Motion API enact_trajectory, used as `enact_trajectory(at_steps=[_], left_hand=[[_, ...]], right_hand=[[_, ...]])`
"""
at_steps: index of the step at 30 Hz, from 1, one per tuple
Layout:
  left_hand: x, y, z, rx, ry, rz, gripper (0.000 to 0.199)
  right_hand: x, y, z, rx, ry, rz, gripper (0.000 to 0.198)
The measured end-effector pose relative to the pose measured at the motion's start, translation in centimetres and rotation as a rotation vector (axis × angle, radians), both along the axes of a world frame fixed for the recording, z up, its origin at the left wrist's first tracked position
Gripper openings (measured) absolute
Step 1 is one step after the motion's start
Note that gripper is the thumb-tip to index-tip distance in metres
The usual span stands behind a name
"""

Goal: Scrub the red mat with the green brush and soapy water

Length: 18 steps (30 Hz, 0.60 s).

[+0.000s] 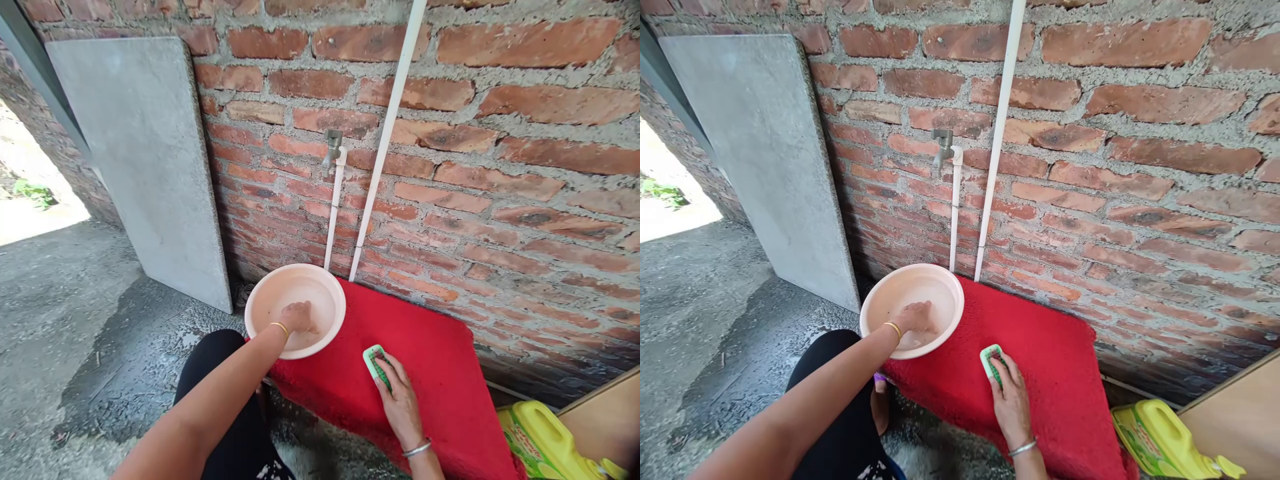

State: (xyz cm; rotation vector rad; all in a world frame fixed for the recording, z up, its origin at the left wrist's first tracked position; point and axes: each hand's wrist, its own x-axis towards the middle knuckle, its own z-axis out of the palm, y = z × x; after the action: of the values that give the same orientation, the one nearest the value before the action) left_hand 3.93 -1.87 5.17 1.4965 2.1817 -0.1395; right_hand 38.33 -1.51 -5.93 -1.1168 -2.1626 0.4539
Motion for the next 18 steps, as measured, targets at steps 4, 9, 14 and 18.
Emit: enact_trajectory(at_steps=[4,9,14,18], left_hand=[[0.1,-0.1,0.3,-0.001,0.015,-0.002,0.078],[0.1,-0.1,0.3,-0.027,0.016,-0.007,0.08],[-0.1,0.1,-0.2,-0.005,0.015,-0.008,0.08],[-0.1,0.2,-0.3,-0.001,0.002,-0.007,0.082]], right_hand=[[-3.0,0.8,0.5,0.018,-0.027,0.014,0.038],[-3.8,3.2,0.7,0.071,-0.044,-0.09,0.041],[-1.2,4.5,0.4,0.152,-0.026,-0.213,0.052],[1.1,4.0,-0.1,0.162,-0.019,-0.279,0.061]])
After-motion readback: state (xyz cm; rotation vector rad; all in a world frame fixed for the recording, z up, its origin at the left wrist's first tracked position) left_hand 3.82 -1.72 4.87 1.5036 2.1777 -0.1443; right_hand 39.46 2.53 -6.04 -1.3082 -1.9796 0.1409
